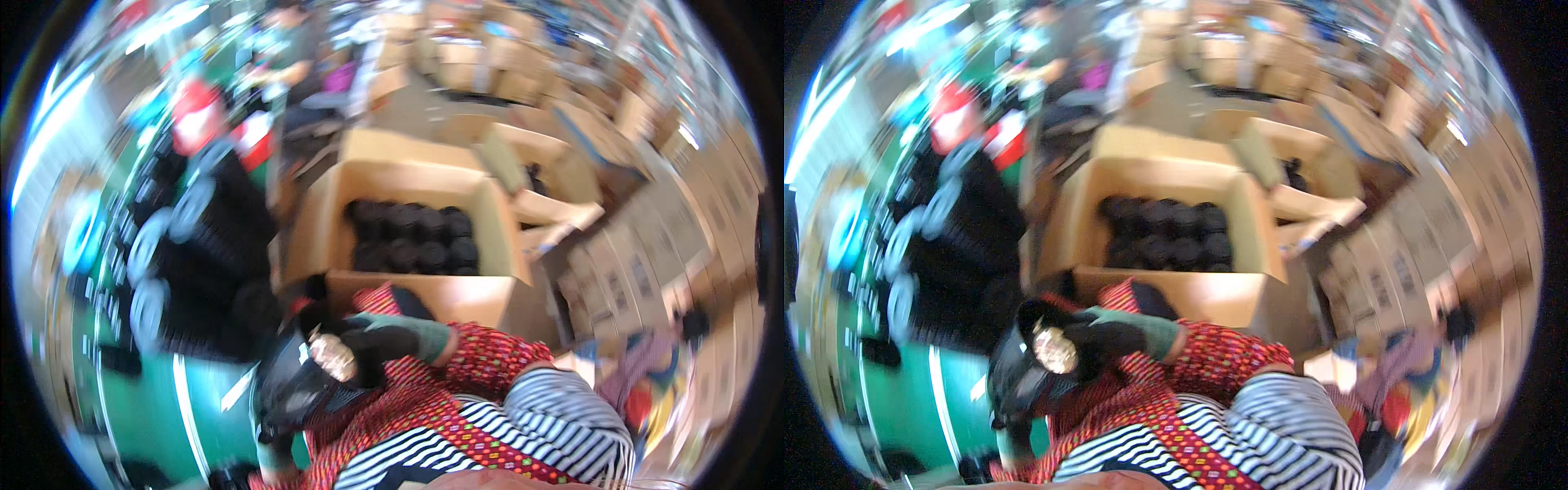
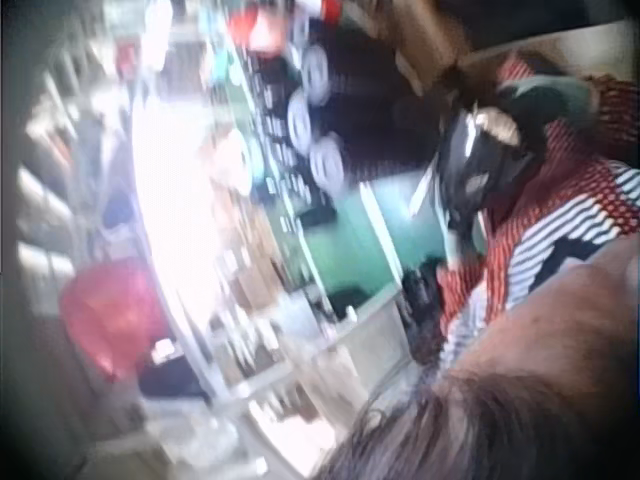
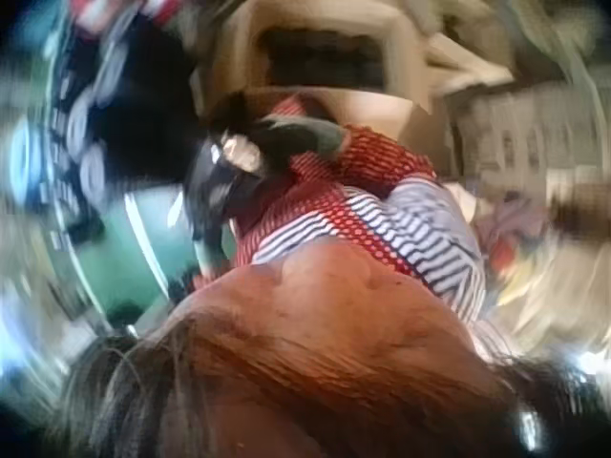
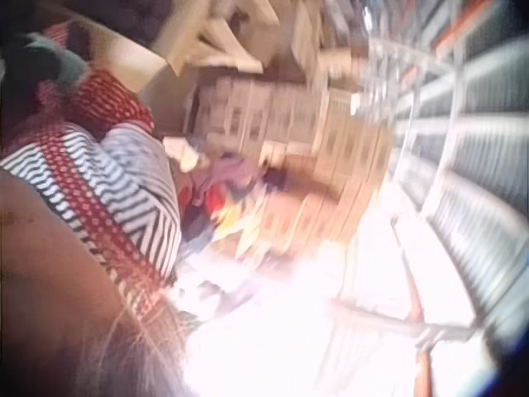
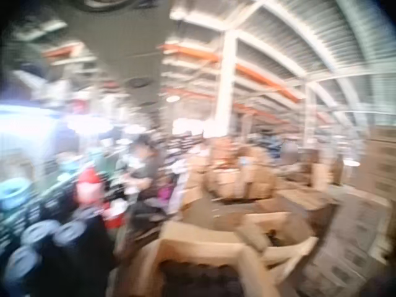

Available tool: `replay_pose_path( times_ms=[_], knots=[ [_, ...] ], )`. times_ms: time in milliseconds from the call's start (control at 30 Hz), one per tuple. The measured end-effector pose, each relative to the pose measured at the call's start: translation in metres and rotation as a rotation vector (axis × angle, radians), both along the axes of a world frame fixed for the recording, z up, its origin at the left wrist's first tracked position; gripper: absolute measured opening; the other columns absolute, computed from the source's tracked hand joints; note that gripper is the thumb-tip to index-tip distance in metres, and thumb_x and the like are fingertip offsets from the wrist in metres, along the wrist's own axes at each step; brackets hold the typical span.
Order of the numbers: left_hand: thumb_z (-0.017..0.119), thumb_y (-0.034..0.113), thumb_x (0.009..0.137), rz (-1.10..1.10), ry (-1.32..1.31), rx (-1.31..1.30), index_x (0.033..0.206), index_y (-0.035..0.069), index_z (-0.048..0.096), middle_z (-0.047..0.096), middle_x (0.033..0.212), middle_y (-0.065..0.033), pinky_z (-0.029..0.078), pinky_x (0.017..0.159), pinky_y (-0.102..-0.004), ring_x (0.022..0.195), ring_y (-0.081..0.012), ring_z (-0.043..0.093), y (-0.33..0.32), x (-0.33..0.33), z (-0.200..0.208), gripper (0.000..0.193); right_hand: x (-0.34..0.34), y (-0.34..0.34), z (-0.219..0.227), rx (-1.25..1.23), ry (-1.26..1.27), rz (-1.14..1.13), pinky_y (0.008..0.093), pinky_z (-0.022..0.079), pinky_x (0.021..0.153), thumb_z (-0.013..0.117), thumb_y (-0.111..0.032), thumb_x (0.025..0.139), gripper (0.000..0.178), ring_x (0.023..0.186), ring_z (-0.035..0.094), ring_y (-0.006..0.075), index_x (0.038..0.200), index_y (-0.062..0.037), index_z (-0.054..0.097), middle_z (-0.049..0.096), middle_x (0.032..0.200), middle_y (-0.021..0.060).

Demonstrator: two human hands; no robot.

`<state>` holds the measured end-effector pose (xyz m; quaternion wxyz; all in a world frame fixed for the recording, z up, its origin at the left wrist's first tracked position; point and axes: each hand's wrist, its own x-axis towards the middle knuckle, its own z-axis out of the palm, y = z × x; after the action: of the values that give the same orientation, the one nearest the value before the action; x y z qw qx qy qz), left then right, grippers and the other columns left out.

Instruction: The person repeatedly picks up black plastic containers and circular black lids from a green workbench, inserts a metal rod into the container opening, and secures the lid. The person handles the containers one at a time and places the assembled units back on the table.

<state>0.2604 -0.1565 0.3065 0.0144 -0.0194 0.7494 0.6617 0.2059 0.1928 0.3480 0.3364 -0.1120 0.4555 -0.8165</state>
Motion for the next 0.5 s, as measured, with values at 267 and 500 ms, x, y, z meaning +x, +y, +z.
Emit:
replay_pose_path(
  times_ms=[267, 500],
  knots=[
    [0.096, 0.028, 0.074, -0.211, -0.038, 0.368, 0.156, 0.0, 0.045, 0.058, 0.151, -0.0136, 0.043, 0.119, -0.0447, 0.139, -0.0287, 0.055, 0.001, 0.056, -0.045, 0.1, -0.005, -0.071, 0.033, 0.214, -0.098, 0.341, 0.0336, 0.049, 0.107, 0.078, -0.033, 0.096, 0.066, 0.126, 0.06, 0.0165, 0.15, -0.0028, 0.054, 0.066, 0.137, 0.0077],
    [0.088, 0.024, 0.082, -0.094, 0.091, 0.094, 0.155, -0.001, 0.047, 0.059, 0.15, -0.0152, 0.045, 0.117, -0.0441, 0.137, -0.0298, 0.057, 0.008, 0.069, -0.029, 0.087, -0.085, -0.107, -0.025, 0.836, 0.834, 0.145, 0.0453, 0.046, 0.111, 0.074, -0.044, 0.094, 0.067, 0.133, 0.057, 0.036, 0.146, -0.0058, 0.058, 0.06, 0.142, 0.0255]
  ],
)
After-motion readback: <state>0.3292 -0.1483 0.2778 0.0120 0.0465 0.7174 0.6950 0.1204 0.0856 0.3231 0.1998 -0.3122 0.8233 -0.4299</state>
